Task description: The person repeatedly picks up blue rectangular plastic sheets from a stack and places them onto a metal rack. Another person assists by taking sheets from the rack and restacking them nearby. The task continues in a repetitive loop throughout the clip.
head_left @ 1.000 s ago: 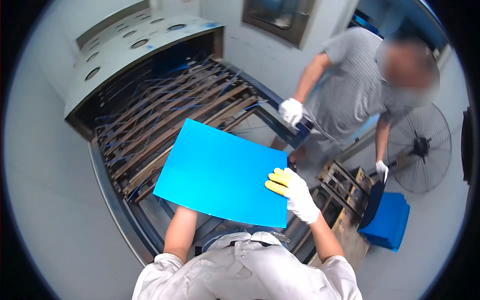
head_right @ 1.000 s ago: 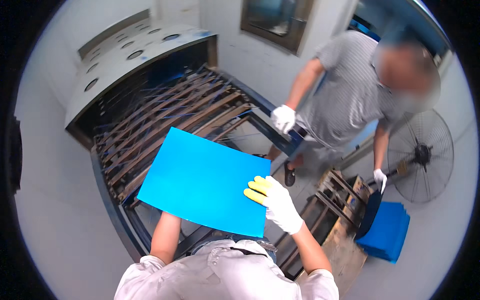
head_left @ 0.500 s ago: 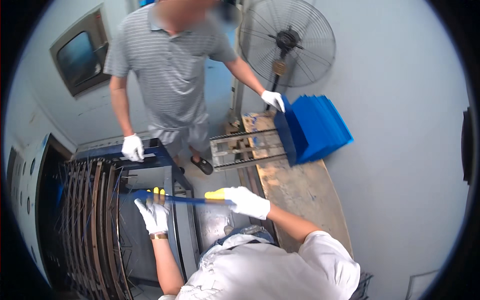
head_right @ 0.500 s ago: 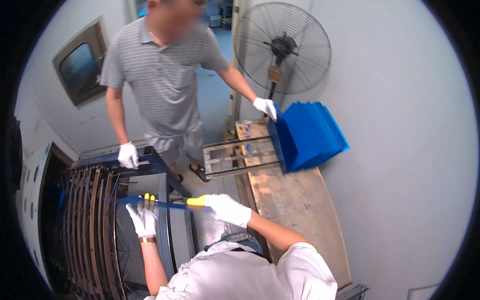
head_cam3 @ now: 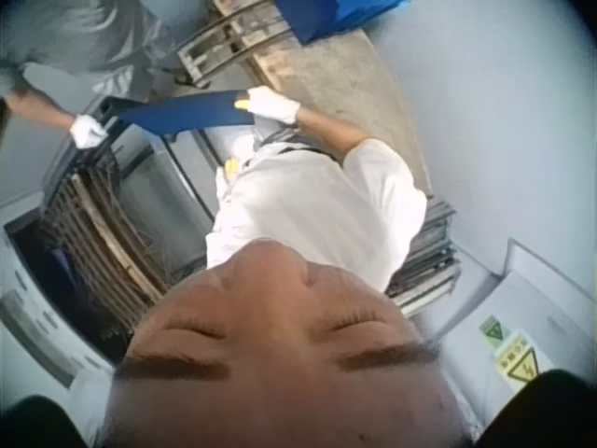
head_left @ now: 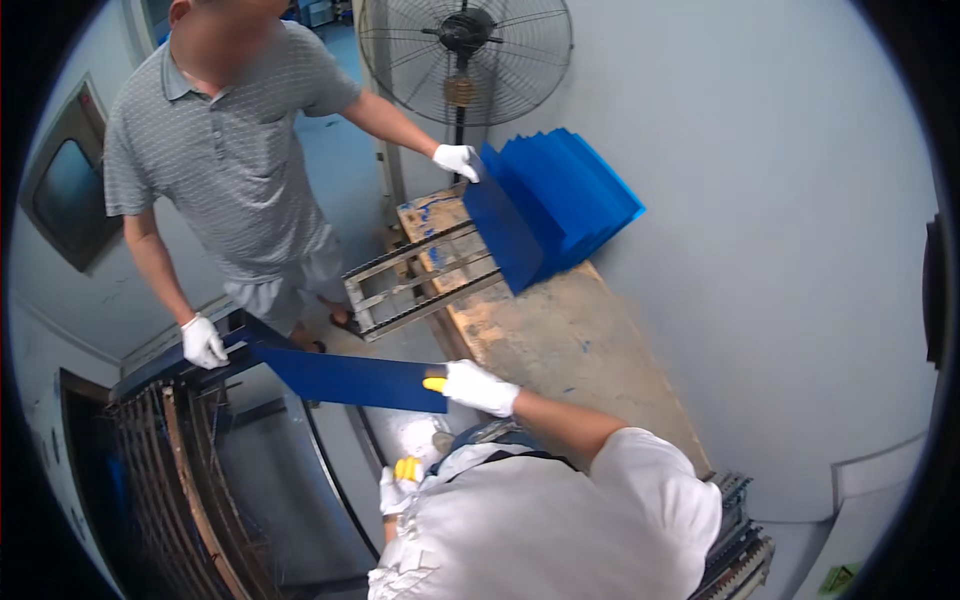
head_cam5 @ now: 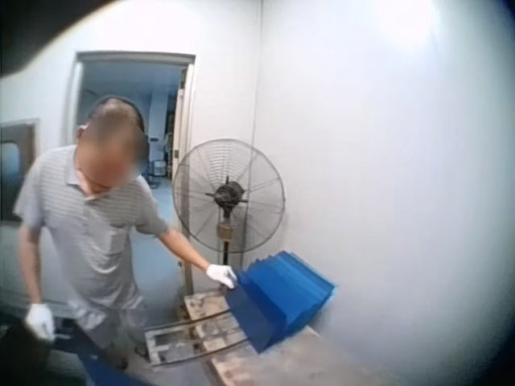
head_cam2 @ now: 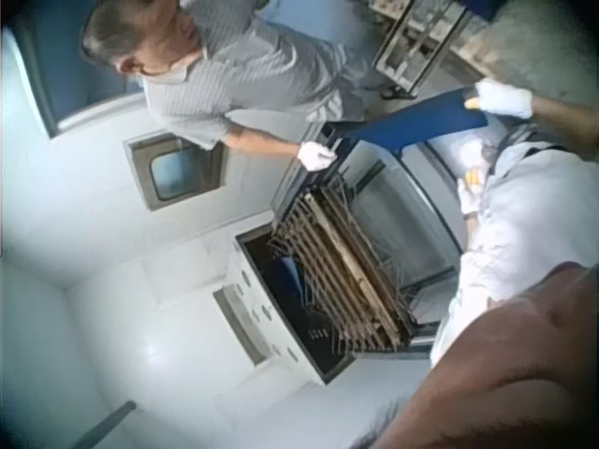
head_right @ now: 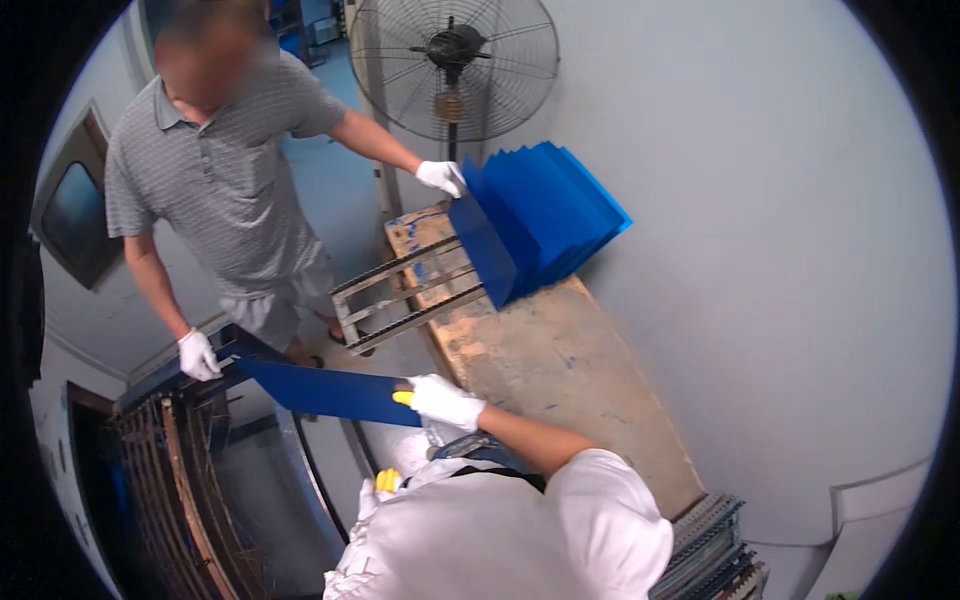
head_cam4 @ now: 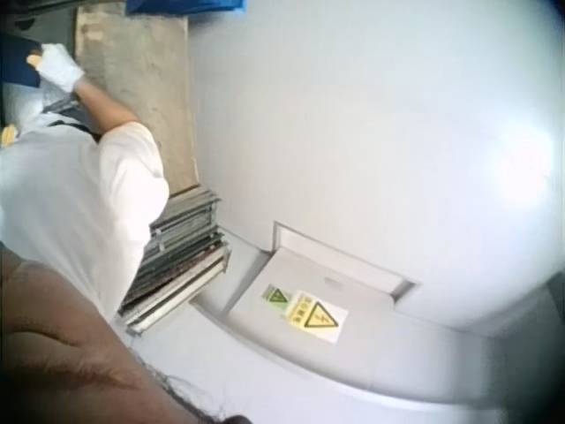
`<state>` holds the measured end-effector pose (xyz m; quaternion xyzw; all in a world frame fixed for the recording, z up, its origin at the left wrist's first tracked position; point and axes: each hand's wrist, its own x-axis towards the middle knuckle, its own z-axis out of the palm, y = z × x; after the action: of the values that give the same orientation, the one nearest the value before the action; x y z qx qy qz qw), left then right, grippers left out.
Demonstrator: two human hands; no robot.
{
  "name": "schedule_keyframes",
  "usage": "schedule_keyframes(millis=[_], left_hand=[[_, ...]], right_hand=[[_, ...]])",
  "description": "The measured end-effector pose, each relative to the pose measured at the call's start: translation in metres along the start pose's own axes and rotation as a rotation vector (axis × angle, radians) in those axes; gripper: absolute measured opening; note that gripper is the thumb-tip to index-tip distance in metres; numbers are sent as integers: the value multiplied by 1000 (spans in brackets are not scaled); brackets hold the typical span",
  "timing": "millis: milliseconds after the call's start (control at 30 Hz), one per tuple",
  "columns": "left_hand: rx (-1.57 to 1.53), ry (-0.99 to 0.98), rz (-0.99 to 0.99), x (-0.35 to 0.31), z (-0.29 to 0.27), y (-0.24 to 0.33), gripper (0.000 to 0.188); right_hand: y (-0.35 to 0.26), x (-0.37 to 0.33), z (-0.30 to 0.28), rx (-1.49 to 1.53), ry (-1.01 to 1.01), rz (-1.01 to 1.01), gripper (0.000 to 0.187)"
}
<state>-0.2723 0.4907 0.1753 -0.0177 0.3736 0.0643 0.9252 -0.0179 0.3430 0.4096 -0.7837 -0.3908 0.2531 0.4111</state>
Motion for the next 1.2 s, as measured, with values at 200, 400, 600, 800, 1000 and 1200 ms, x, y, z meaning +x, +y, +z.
schedule_keyframes(millis=[200,400,600,800,1000,1200], left_hand=[[-173,97,232,-41,12,4,35],[-249,158,220,-35,-2,0,33],[-205,123,127,-25,9,-4,31],[-136,115,223,-27,32,-3,30],[-144,74,190,-25,11,-23,29],[-233,115,178,-29,-3,-24,30]], right_hand=[[33,16,8,91,92,124,36],[31,10,-23,490,423,291,22],[74,25,-28,418,533,221,16],[89,41,-5,376,518,193,25],[69,41,-3,426,468,160,24],[81,48,4,410,430,180,23]])
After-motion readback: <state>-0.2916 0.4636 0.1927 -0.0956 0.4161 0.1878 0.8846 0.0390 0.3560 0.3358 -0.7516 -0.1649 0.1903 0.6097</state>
